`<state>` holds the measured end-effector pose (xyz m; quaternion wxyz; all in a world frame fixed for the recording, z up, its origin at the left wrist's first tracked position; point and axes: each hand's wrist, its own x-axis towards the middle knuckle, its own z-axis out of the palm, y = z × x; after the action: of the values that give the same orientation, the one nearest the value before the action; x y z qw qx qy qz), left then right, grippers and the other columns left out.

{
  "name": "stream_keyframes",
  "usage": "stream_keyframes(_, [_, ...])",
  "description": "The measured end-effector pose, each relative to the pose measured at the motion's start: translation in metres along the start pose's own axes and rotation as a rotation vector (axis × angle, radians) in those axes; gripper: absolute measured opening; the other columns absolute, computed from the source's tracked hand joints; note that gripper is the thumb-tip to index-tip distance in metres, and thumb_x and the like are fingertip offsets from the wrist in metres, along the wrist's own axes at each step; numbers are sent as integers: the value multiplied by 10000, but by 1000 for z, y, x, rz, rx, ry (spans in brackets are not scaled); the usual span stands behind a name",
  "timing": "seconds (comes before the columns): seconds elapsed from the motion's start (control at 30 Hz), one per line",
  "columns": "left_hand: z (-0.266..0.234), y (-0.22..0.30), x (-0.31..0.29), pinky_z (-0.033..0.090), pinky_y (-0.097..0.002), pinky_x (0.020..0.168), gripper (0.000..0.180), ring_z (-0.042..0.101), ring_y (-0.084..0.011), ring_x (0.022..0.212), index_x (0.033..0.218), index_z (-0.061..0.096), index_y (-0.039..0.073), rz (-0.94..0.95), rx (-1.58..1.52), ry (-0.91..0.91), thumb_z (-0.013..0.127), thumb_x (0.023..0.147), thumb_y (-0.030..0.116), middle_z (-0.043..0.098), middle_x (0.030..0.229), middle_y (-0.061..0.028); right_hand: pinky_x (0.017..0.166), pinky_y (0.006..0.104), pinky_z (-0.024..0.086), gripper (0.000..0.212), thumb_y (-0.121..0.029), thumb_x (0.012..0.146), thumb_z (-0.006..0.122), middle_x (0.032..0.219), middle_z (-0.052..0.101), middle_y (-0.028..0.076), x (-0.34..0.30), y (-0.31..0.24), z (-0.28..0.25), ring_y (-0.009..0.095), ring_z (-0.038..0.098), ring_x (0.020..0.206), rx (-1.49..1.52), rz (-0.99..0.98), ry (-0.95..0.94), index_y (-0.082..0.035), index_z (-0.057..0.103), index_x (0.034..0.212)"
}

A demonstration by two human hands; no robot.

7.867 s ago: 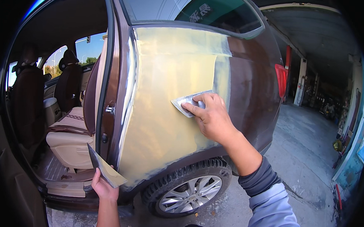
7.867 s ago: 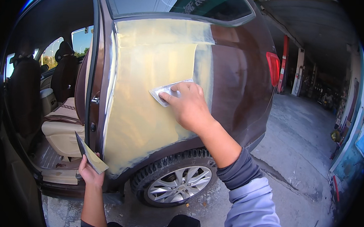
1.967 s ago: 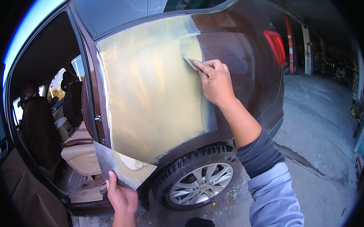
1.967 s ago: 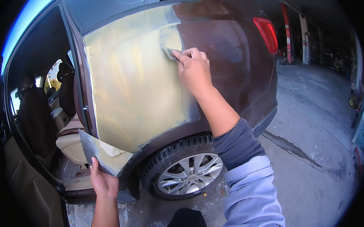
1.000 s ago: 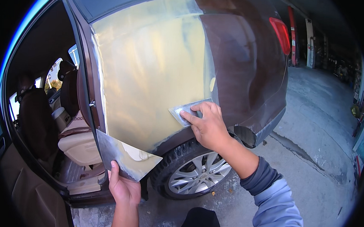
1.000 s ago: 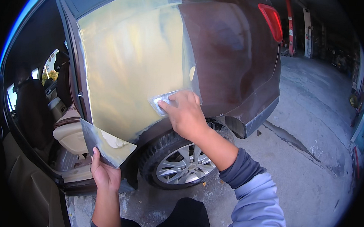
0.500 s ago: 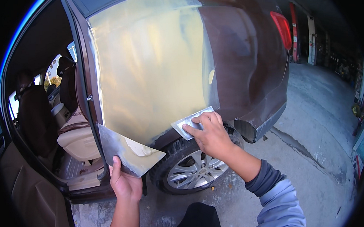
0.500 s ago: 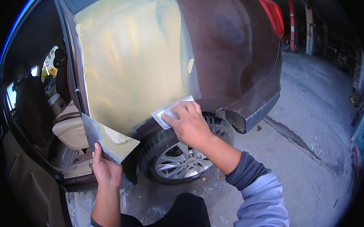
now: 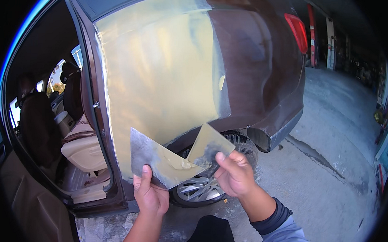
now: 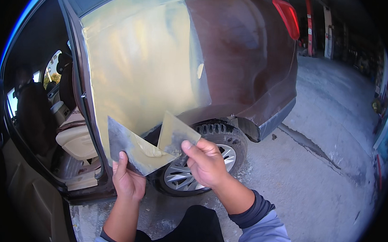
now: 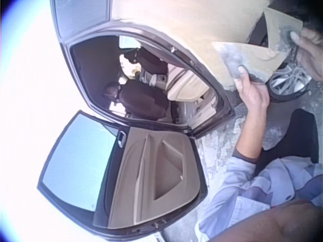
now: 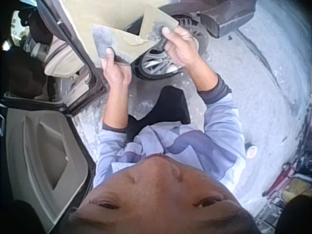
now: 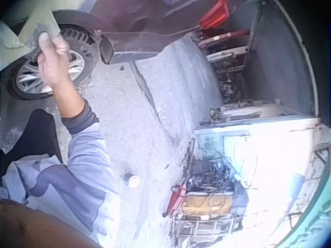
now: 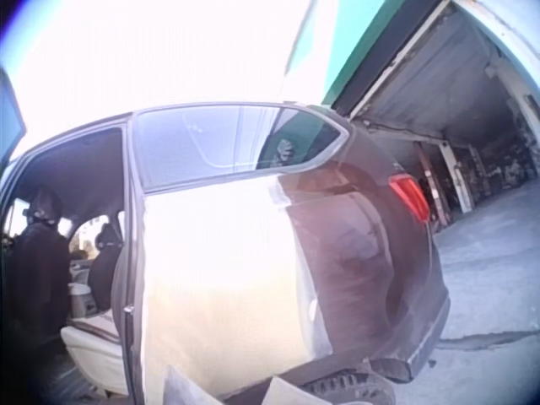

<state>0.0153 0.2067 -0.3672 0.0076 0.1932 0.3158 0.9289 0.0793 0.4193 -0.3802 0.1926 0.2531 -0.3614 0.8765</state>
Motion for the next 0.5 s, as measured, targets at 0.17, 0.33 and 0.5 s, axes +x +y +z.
stream_keyframes(0.17, [7, 14, 7, 464, -486, 1204, 431, 581, -258, 1402, 1561, 482, 98, 133, -28, -31, 565, 1142, 155, 583, 1544, -89, 924, 291, 499, 242, -103, 1089, 666, 1141, 719, 49, -6, -6, -5, 142, 643, 1013, -765, 38, -182, -12, 770, 1289])
stream_keyframes(0.33, [1, 10, 7, 480, -453, 1194, 394, 601, -253, 1378, 1497, 528, 52, 354, 144, -69, 611, 1132, 177, 603, 1518, -121, 793, 333, 565, 247, -45, 1028, 683, 1037, 742, 142, -5, -1, 16, 220, 721, 883, -1275, -354, 158, 31, 761, 1250])
stream_keyframes(0.5, [-8, -5, -1, 518, -415, 1137, 320, 657, -236, 1288, 1391, 602, 8, 457, 303, -164, 649, 1111, 155, 674, 1413, -137, 770, 344, 566, 259, -21, 1009, 693, 995, 728, 182, -10, 21, 37, 268, 725, 855, -1272, -421, 126, 61, 749, 1248])
